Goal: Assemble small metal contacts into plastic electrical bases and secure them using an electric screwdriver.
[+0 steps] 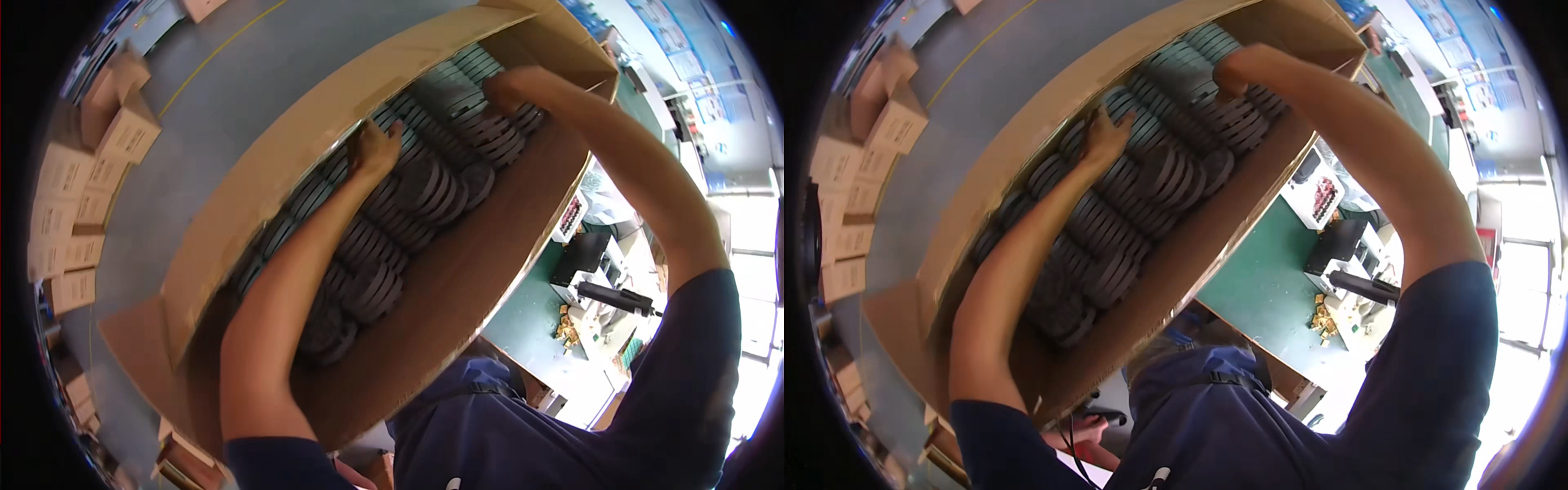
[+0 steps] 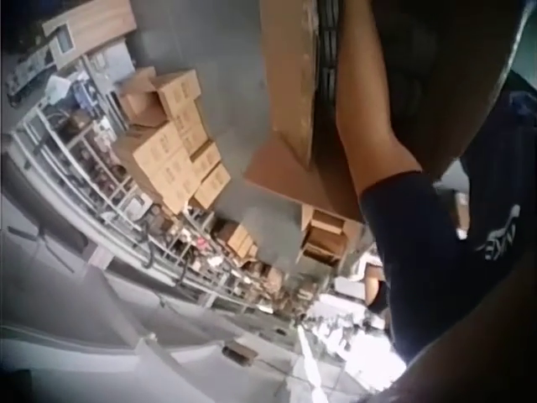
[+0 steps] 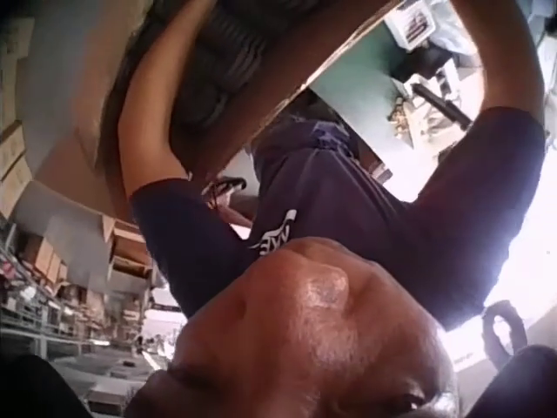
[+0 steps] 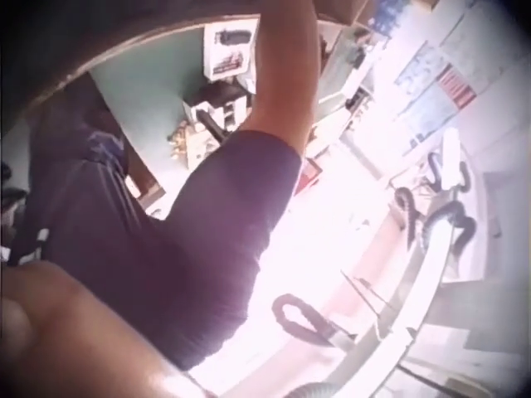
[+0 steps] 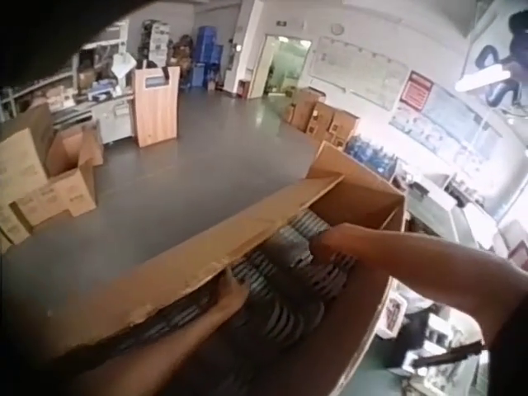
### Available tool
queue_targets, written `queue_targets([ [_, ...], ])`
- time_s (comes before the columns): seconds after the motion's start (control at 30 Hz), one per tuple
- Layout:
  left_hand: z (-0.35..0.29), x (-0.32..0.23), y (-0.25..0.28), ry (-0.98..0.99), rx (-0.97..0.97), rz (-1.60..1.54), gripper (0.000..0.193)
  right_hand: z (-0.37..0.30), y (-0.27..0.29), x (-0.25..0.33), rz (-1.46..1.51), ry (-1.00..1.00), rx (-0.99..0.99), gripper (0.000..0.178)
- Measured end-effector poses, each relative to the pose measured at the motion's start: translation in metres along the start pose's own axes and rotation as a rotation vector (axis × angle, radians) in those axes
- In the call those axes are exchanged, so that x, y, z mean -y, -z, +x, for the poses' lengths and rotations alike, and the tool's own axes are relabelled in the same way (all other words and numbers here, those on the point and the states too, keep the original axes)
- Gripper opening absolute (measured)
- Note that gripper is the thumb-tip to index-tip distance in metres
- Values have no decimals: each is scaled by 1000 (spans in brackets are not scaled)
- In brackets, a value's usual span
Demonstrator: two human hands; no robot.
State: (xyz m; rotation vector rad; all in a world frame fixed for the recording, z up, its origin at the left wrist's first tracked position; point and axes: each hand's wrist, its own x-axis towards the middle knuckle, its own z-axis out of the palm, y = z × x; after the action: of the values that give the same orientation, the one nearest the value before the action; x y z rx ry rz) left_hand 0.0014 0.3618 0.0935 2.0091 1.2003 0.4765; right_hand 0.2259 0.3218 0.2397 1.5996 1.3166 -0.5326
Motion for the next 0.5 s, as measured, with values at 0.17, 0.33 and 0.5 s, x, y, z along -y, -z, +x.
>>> queue_targets([
  [0.17, 54, -48, -36, -2, -61, -395, 83, 12, -47, -10, 663, 99, -253, 115],
  [0.33, 81, -80, -55, -16, -111, -561, 87, 21, -64, 1, 732, 17, -315, 131],
  [0.5, 96, -82, -87, 172, -79, -572, 81, 29, -77, -6, 603, -133, -324, 136],
])
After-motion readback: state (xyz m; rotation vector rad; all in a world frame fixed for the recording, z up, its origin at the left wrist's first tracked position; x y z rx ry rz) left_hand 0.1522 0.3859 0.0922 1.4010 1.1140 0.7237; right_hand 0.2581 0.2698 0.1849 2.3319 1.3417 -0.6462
